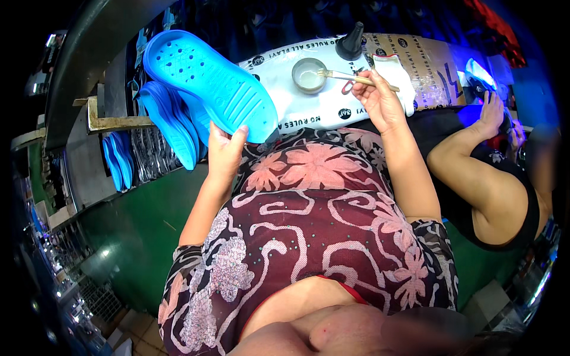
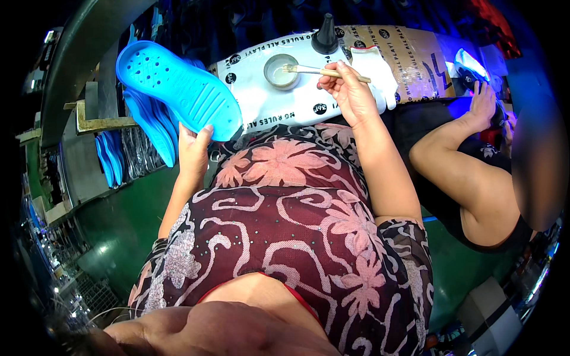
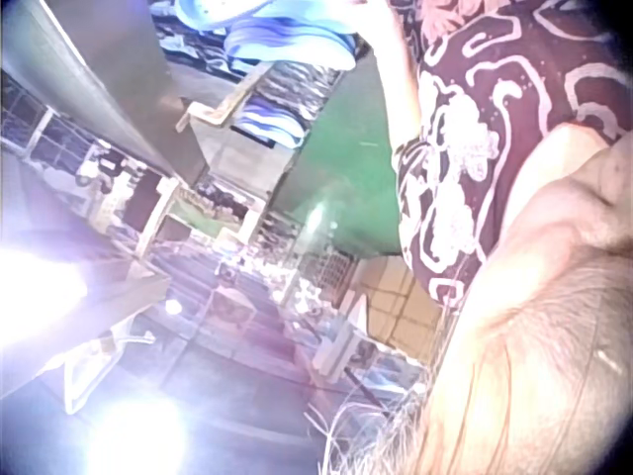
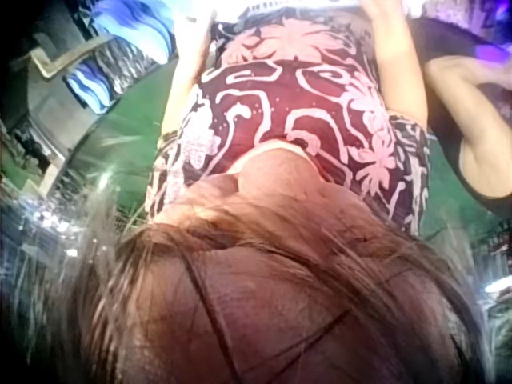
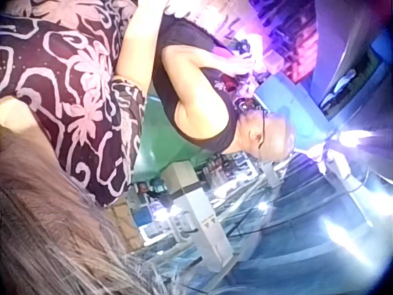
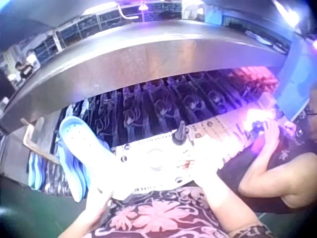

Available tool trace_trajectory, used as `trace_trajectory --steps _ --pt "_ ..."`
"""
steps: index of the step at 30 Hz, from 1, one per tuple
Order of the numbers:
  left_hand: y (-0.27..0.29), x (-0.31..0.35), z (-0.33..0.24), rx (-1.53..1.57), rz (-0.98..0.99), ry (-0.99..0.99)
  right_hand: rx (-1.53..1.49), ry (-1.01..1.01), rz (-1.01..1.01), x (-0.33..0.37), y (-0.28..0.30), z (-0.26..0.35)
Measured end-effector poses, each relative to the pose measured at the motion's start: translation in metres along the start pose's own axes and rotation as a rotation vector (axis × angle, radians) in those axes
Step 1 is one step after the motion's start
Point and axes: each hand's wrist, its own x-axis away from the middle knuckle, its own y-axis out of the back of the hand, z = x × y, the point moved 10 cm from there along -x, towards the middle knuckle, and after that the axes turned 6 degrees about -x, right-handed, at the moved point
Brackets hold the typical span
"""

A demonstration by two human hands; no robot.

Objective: The person applies a liquid substance from a container onto the bottom of blue clogs using a brush and then places the clogs onto a rack.

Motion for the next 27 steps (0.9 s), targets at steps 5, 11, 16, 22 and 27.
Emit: trace_trajectory --steps 5,11,16,22,27 --pt "0.014 0.005 0.001 -0.14 -0.115 -0.105 0.225 0.16 0.073 -0.007 -0.015 0.013" --pt "0.023 0.004 0.005 -0.205 -0.166 -0.16 0.511 0.207 0.04 -0.012 -0.034 0.021" --pt "0.024 0.002 0.01 -0.224 -0.15 -0.157 0.854 0.24 0.037 -0.029 -0.048 0.01" --pt "0.031 0.002 0.014 -0.273 -0.181 -0.14 1.154 0.534 0.184 -0.035 -0.095 0.005" --pt "0.033 0.002 0.011 -0.294 -0.182 -0.135 1.306 0.704 0.209 -0.032 -0.104 0.01"
